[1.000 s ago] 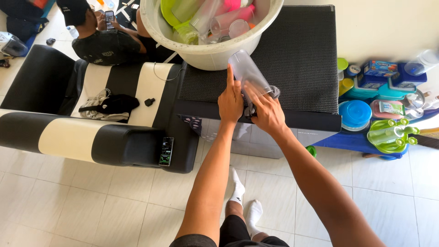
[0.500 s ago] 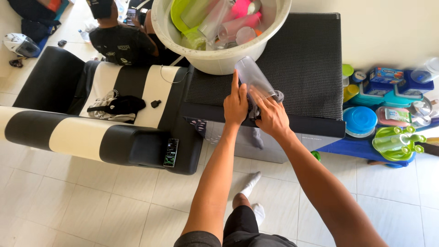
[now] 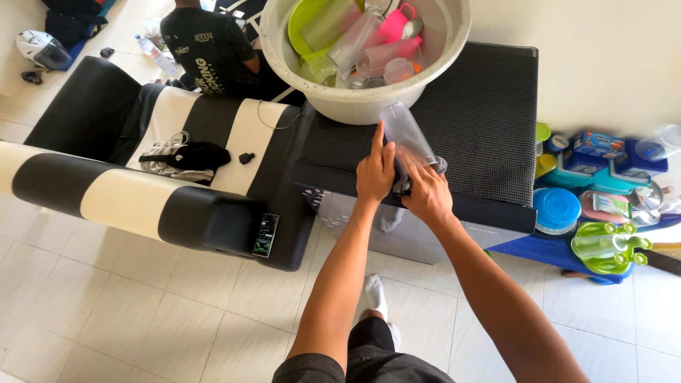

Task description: The person wipes a blue plastic lid and a clear plastic cup with a grey cloth. They take items from a white bucket filled with water and various plastic containers, wipe them, and place them on a nearby blue mat.

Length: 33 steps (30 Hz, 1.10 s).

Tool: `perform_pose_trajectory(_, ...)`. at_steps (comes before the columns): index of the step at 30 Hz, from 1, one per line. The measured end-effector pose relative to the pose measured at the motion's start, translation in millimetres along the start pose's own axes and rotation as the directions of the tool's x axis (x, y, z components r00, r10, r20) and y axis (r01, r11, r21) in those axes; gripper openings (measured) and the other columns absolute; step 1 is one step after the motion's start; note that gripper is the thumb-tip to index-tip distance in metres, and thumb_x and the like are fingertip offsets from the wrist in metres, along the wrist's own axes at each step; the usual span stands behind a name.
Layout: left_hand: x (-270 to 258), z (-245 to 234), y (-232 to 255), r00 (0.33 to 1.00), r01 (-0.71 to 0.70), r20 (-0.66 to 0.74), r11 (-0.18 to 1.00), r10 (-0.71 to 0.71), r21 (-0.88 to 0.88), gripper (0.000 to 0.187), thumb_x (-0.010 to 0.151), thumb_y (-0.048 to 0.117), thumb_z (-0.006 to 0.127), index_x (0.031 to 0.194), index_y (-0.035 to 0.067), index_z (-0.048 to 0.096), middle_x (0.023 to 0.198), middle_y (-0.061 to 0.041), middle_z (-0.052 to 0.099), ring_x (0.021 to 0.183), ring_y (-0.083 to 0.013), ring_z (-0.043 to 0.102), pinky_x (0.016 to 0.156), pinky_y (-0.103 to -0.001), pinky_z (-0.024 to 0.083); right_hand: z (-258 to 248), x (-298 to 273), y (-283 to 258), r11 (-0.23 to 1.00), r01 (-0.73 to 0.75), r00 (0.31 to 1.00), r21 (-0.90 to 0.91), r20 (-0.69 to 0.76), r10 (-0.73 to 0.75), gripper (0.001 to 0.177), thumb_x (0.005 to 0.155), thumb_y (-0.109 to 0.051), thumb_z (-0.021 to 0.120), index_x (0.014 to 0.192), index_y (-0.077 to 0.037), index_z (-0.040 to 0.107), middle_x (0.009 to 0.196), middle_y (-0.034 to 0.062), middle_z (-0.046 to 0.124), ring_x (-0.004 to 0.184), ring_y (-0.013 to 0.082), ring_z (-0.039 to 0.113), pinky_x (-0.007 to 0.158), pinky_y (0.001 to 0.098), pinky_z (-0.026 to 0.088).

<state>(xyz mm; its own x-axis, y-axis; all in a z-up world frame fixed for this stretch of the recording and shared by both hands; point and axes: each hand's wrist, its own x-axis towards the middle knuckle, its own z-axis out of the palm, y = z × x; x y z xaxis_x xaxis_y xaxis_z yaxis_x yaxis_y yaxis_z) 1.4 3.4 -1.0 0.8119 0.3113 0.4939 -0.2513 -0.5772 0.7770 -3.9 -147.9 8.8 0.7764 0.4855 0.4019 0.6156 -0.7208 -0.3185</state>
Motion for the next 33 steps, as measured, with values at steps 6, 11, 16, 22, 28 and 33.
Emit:
perform_pose_trajectory(6, -3.6, -1.8, 1.3, 0.999, -0.05, -0.014, 0.999, 0.05, -0.003, 0.057, 0.111, 0.038, 0.043, 0.158, 0.005, 0.037, 0.104, -0.021, 0.074, 0.074, -0.0405, 0.072, 0.064, -0.049, 0.056, 2.0, -2.7, 3.7, 1.0, -0.002, 1.0, 0.0, 0.013, 0.002, 0.105, 0.057, -0.005, 0.084, 0.153, -0.018, 0.043, 0.127, 0.0095, 0.069, 0.116, 0.0323, 0.066, 0.093, 0.0493, 0.055)
perform_pose_trajectory(11, -3.0, -5.9, 3.9, 1.0, 0.006, 0.008, 0.999, -0.006, -0.052, 0.058, 0.109, 0.035, 0.048, 0.158, 0.004, 0.038, 0.082, -0.014, 0.073, 0.072, -0.0374, 0.073, 0.064, -0.046, 0.057, 1.2, -1.2, 4.6, 1.0, 0.008, 1.0, 0.031, 0.018, -0.008, 0.104, 0.056, -0.003, 0.083, 0.152, -0.017, 0.044, 0.131, 0.0098, 0.069, 0.115, 0.0325, 0.066, 0.093, 0.0483, 0.054)
perform_pose_trajectory(16, -4.9, -11.6, 9.0, 0.998, -0.067, -0.009, 0.991, 0.066, -0.116, 0.056, 0.109, 0.03, 0.051, 0.157, 0.003, 0.038, 0.088, -0.014, 0.074, 0.076, -0.0365, 0.074, 0.066, -0.043, 0.057, -4.6, 0.1, 3.3, 0.994, 0.036, 0.998, 0.099, -0.049, -0.031, 0.101, 0.056, 0.001, 0.078, 0.15, -0.014, 0.046, 0.135, 0.0135, 0.066, 0.117, 0.035, 0.066, 0.095, 0.0461, 0.054)
perform_pose_trajectory(22, -2.1, -16.9, 14.7, 0.997, -0.056, 0.05, 0.988, 0.064, -0.144, 0.057, 0.11, 0.031, 0.049, 0.157, 0.002, 0.036, 0.097, -0.013, 0.077, 0.078, -0.0343, 0.075, 0.07, -0.042, 0.059, -8.0, 2.0, 5.5, 0.975, 0.099, 0.984, 0.198, -0.166, -0.066, 0.087, 0.063, 0.002, 0.074, 0.146, -0.01, 0.051, 0.134, 0.016, 0.066, 0.119, 0.0383, 0.066, 0.101, 0.048, 0.053)
perform_pose_trajectory(28, -1.1, -13.8, 16.9, 0.991, -0.043, 0.118, 0.992, 0.057, -0.118, 0.058, 0.11, 0.033, 0.047, 0.157, 0.001, 0.036, 0.112, -0.013, 0.076, 0.079, -0.0308, 0.076, 0.07, -0.04, 0.06, -13.4, 4.0, 0.0, 0.965, 0.111, 0.965, 0.239, -0.257, -0.047, 0.063, 0.082, -0.003, 0.072, 0.143, -0.004, 0.053, 0.135, 0.0188, 0.065, 0.117, 0.0408, 0.066, 0.099, 0.0487, 0.054)
perform_pose_trajectory(33, 0.6, -17.8, 17.5, 0.987, -0.016, 0.153, 0.99, 0.037, -0.139, 0.057, 0.11, 0.035, 0.046, 0.155, 0.0, 0.038, 0.116, -0.013, 0.076, 0.08, -0.0285, 0.076, 0.071, -0.039, 0.06, -19.5, 8.6, -7.5, 0.957, 0.111, 0.956, 0.269, -0.293, -0.028, 0.056, 0.087, -0.004, 0.07, 0.14, -0.002, 0.054, 0.135, 0.02, 0.065, 0.118, 0.0415, 0.066, 0.101, 0.0483, 0.053)
